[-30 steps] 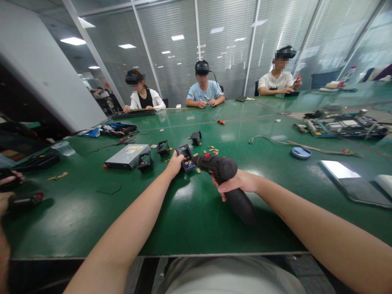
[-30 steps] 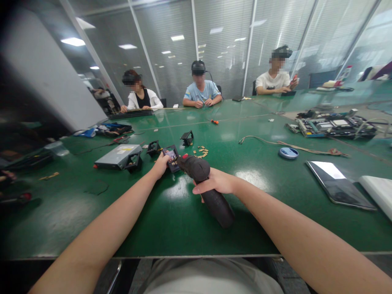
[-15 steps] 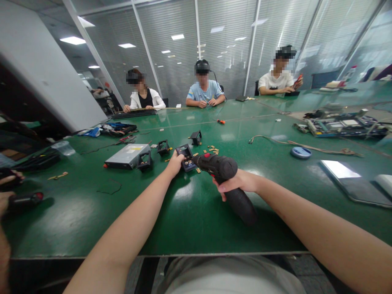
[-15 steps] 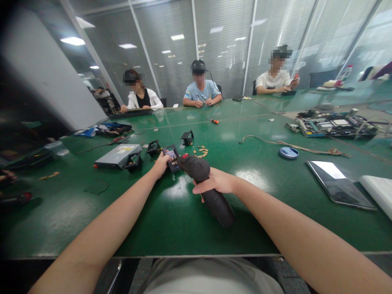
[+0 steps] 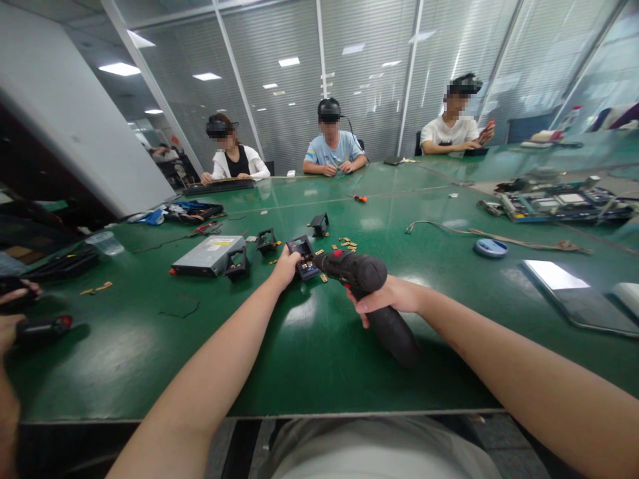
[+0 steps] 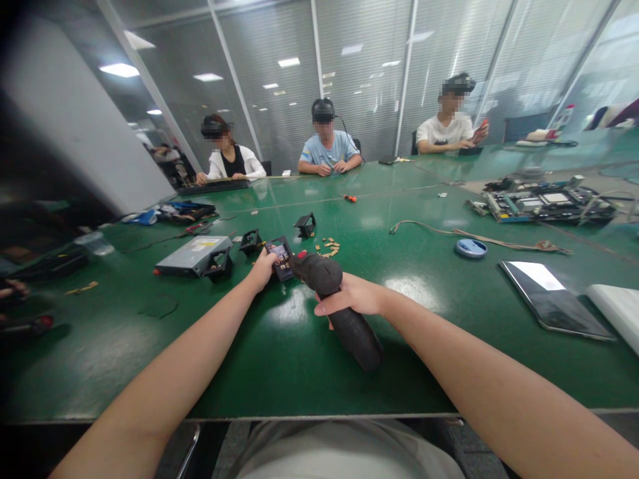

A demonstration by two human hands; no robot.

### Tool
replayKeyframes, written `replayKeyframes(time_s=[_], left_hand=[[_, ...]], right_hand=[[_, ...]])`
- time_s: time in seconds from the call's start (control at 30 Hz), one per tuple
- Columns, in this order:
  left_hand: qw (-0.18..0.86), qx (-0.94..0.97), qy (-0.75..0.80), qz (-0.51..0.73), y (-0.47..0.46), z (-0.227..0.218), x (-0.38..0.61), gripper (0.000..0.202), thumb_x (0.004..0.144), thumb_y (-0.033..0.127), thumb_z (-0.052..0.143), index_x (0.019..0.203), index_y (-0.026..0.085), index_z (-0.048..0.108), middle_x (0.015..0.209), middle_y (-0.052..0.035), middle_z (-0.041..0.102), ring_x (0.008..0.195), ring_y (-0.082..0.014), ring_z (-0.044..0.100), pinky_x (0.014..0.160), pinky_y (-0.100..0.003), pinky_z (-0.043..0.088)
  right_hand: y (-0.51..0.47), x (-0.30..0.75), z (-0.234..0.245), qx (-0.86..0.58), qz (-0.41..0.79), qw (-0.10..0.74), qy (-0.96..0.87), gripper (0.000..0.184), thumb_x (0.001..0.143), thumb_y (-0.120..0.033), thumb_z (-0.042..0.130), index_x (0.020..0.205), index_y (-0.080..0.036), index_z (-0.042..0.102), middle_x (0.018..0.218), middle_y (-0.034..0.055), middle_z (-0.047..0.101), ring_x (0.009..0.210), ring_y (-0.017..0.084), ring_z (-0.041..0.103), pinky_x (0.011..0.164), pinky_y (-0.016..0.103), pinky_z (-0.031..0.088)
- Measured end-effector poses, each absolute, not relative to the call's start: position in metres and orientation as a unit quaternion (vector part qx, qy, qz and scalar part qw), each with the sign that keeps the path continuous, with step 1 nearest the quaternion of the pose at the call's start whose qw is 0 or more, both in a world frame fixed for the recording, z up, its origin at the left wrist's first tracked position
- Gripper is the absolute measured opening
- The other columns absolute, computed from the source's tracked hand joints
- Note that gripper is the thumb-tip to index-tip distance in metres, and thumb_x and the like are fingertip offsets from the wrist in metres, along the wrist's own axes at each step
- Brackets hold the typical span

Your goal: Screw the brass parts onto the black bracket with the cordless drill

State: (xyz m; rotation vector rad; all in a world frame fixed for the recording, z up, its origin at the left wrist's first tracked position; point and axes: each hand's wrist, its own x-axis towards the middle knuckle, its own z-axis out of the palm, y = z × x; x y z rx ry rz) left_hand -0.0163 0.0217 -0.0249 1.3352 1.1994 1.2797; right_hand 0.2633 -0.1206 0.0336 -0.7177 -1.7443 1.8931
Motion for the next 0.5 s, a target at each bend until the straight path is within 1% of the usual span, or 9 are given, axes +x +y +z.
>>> replayKeyframes(time_s=[0.2, 0.5], left_hand=[[0.455, 0.543, 0.489, 0.509, 0.0199, -0.0222, -0.0150, 0.037, 0.059, 0.029, 0.059, 0.094, 0.023, 0.048, 0.079, 0.0016, 0.056, 0.071, -0.0186, 0.057, 0.064, -0.031, 0.048], [0.447, 0.549, 0.492, 0.507, 0.0204, -0.0222, -0.0150, 0.038, 0.059, 0.029, 0.056, 0.096, 0.023, 0.047, 0.079, 0.0022, 0.055, 0.070, -0.0177, 0.055, 0.062, -0.030, 0.046]], right_hand=[[-0.1220, 0.2618, 0.0361, -0.266, 0.685, 0.232, -0.637, 0.037, 0.065, -0.035, 0.084, 0.084, -0.016, 0.058, 0.069, -0.0014, 0.063, 0.060, 0.019, 0.068, 0.058, 0.030, 0.053], [-0.1221, 0.2622, 0.0364, -0.264, 0.690, 0.233, -0.632, 0.036, 0.064, -0.034, 0.084, 0.082, -0.016, 0.058, 0.070, -0.0013, 0.062, 0.060, 0.019, 0.067, 0.058, 0.030, 0.054]])
